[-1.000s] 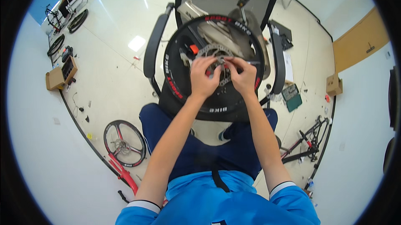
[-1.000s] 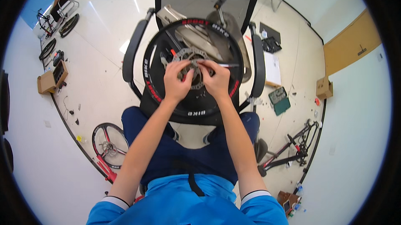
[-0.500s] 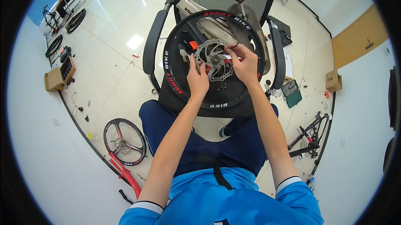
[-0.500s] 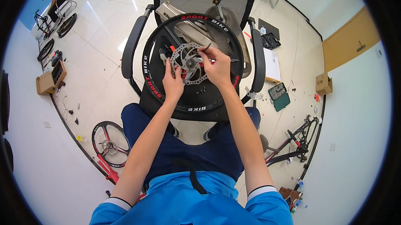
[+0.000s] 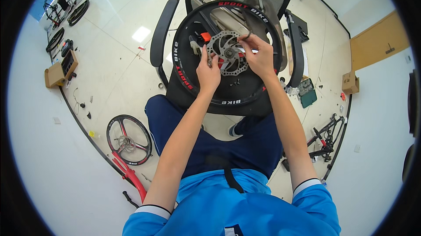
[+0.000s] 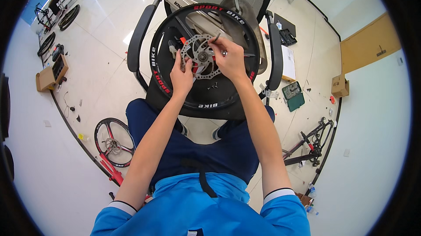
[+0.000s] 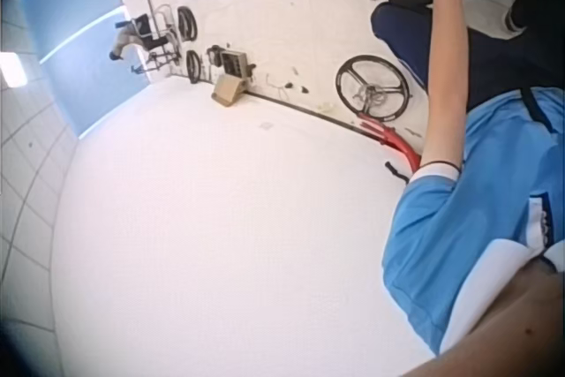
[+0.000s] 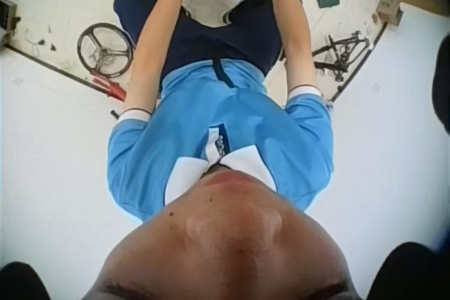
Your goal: The person assembles a bicycle disc brake rotor onto a wheel hub. They insert and tighten multiple bolts using a hex key, then place and secure a metal star-shaped spacer onto the rotor.
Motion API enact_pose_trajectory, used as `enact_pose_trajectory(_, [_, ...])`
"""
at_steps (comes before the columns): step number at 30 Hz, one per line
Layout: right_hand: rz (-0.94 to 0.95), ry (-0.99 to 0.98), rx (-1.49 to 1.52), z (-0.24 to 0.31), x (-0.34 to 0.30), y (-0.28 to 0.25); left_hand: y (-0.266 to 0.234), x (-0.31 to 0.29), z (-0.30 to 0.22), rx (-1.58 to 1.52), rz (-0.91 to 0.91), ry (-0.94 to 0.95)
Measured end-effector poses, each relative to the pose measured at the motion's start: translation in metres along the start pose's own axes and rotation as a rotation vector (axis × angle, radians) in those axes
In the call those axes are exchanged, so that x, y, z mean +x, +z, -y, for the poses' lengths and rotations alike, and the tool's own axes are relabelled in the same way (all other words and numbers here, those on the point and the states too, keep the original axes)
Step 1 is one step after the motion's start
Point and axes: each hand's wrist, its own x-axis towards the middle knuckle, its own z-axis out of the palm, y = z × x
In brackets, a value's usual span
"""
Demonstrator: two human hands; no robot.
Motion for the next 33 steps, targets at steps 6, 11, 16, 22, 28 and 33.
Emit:
enact_pose_trajectory(6, [0.093, -0.104, -0.065, 0.007, 0.003, 0.000, -0.004, 0.003, -0.009, 0.426, -0.239, 0.317])
enact_pose_trajectory(11, [0.098, -0.076, -0.109, 0.012, 0.005, -0.001, -0.010, 0.017, -0.060, 0.309, -0.009, 0.526])
enact_pose_trajectory(16, [0.093, -0.114, -0.217, 0.010, 0.007, 0.000, 0.002, 0.026, -0.071, 0.149, 0.097, 0.337])
enact_pose_trajectory(22, [0.075, -0.068, -0.118, 0.010, 0.007, 0.003, 0.005, 0.034, -0.065, 0.097, 0.120, 0.330])
enact_pose_trajectory(28, [0.109, -0.240, -0.053, 0.006, 0.016, 0.005, 0.005, 0.045, -0.060, 0.218, 0.205, 0.485])
enact_pose_trajectory(33, [0.287, -0.087, -0.069, 0.003, 0.019, -0.004, -0.001, 0.047, -0.058, 0.189, 0.330, 0.277])
